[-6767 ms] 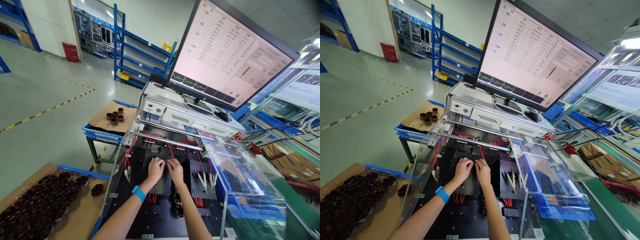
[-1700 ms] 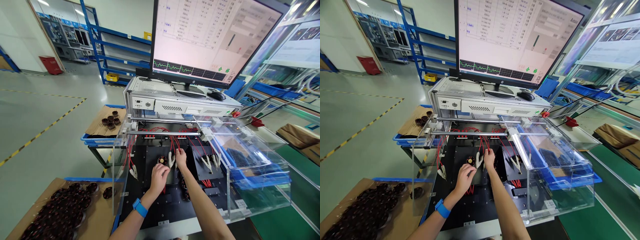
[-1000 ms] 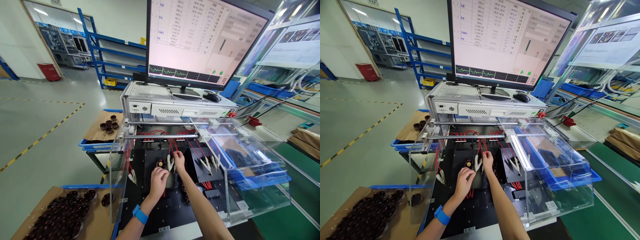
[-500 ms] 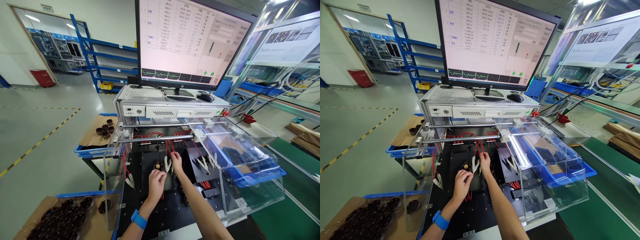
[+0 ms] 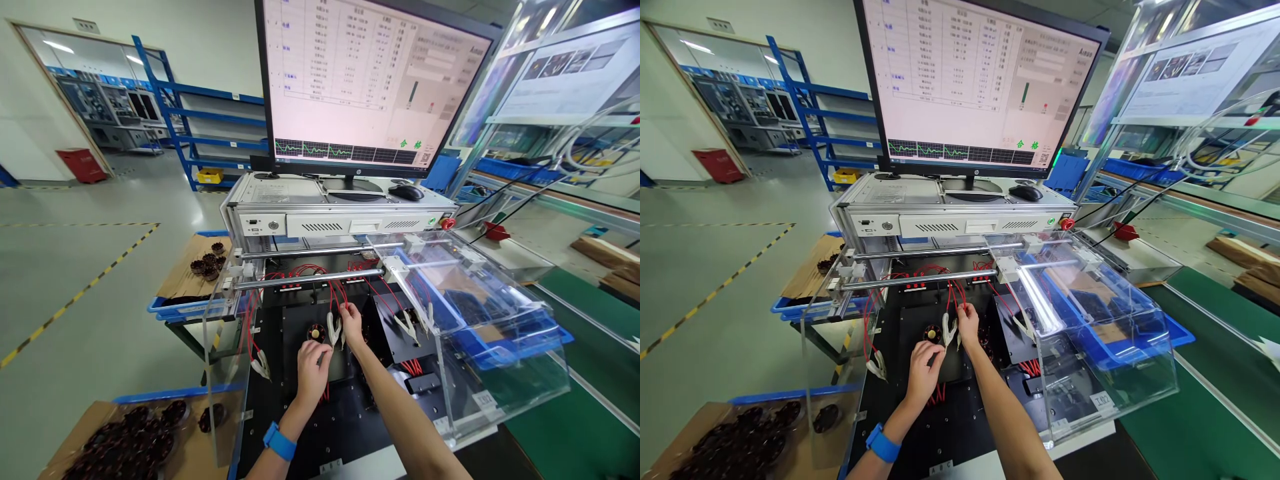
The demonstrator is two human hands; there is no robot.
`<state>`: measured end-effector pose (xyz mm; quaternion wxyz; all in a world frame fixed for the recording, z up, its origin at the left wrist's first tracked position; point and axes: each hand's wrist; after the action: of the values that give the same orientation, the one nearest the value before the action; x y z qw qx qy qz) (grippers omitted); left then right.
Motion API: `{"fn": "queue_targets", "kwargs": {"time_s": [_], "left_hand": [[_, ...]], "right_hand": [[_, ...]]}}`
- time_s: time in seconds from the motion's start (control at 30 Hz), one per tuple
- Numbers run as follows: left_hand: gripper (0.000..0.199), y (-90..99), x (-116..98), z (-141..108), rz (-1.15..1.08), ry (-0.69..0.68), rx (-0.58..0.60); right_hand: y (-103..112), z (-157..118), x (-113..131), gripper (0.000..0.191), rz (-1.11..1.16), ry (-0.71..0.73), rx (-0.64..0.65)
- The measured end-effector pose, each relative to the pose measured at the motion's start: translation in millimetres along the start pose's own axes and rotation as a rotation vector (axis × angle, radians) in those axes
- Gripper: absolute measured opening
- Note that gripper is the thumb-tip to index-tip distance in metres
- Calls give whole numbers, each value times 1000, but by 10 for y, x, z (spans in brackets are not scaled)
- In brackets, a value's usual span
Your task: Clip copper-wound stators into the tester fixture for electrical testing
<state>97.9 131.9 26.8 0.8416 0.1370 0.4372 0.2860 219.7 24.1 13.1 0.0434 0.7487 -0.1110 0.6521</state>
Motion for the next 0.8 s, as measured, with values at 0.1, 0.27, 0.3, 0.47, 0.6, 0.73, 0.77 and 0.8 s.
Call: {"fn": "queue_targets", "kwargs": {"time_s": [0.1,0.27,0.3,0.47,0.6,0.73,0.77,0.8], "left_hand": [[13,2,2,-1,1,-1,3],[13,2,11,-18,-2,-7,7],[13,1,14,-22,-2,-10,6],[12,-5,20,-29,-2,-6,4],[13,1,11,-29,0,-1,11],[14,12,4,-27,-1,-1,10],[15,11,2,-24,0,0,10],[15,8,0,-18,1,1,11]], "right_hand": [[-7,-9,14,31,13,-24,13],[-8,-14,20,31,23,-54,29],[-6,-14,17,31,23,-55,28],[1,-9,4,29,21,-49,14],[4,-6,5,28,15,-40,6],[5,-2,-1,28,13,-35,0],[4,1,-4,28,13,-36,-2],[2,3,-8,28,13,-37,-3]]}}
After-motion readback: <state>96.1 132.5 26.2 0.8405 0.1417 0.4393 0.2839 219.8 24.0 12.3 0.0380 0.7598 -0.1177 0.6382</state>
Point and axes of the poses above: each hand's wrist, its own z-axis towards the middle knuckle, its own y-axis out of the back of the hand, x = y × z, and after that the axes turned 11 degrees about -y, right-handed
